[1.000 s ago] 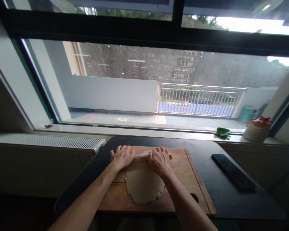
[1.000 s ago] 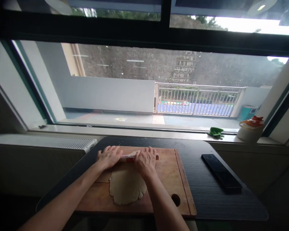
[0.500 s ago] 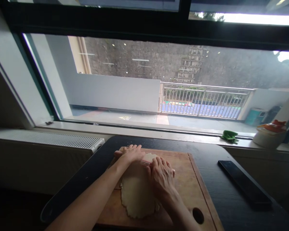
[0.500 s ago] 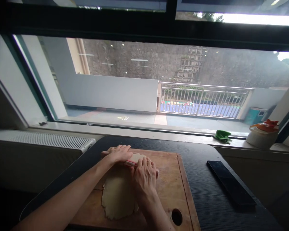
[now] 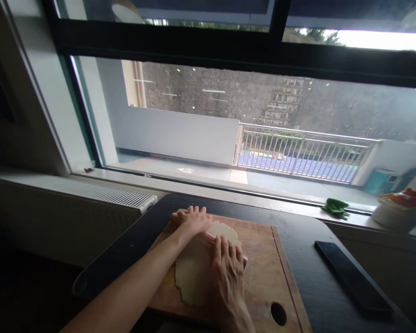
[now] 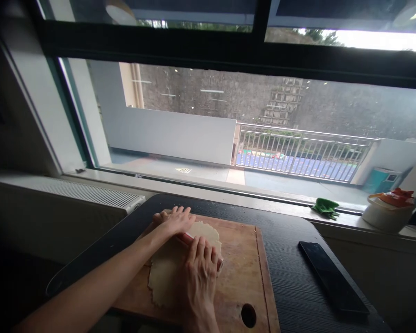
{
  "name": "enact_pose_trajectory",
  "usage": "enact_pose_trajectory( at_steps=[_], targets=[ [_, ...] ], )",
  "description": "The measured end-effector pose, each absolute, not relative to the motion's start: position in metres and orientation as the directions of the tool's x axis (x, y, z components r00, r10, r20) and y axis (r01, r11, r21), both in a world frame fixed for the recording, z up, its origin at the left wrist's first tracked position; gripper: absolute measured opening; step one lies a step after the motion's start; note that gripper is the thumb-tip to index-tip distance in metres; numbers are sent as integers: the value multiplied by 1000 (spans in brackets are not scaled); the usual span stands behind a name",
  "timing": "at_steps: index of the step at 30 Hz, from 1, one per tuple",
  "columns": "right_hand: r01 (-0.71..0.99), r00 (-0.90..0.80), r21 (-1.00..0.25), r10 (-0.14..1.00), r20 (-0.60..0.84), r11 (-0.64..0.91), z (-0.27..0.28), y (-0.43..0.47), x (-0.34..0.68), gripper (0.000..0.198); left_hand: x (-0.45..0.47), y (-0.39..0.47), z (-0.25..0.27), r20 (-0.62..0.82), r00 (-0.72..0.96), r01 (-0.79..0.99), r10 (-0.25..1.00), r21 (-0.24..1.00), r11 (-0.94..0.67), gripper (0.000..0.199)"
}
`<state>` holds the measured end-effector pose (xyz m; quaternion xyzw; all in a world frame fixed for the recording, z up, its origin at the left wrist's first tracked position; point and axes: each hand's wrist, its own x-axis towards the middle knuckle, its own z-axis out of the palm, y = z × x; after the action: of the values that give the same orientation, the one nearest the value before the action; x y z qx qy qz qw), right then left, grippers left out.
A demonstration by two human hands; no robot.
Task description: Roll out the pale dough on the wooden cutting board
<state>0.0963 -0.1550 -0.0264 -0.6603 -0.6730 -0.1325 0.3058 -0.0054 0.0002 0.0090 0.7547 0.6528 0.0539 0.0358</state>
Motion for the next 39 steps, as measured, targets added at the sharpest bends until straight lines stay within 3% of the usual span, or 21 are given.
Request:
enact_pose_trajectory(
  at_steps=[7, 12, 16, 18, 21, 26, 39],
  targets=[
    [960, -10, -215, 788, 616, 180, -26, -184, 86, 54, -32, -29, 11, 12, 121, 989, 993, 90, -121, 53],
    [930, -39, -294, 853, 521, 222, -8, -187, 91, 35, -44, -40, 8, 27, 161, 983, 987, 79, -163, 58],
    [912, 67, -382, 864, 499, 151, 1, -151, 109, 31, -42, -38, 9, -57, 161, 982, 985, 112, -154, 56],
    [922, 70, -366, 875, 479, 127, 1, -128, 119, 32, -39, -34, 9, -87, 225, 967, 971, 141, -211, 58],
    [939, 78, -338, 917, 390, 64, 1, -99, 130, 36, -37, -28, 6, -15, 316, 936, 949, 170, -309, 56],
    [943, 63, -330, 961, 270, 30, 5, -80, 134, 38, -33, -23, 4, 31, 281, 945, 959, 164, -282, 52],
    [961, 23, -256, 892, 452, 104, -3, -142, 121, 32, -38, -79, 1, 108, 239, 958, 965, 136, -253, 51]
  ],
)
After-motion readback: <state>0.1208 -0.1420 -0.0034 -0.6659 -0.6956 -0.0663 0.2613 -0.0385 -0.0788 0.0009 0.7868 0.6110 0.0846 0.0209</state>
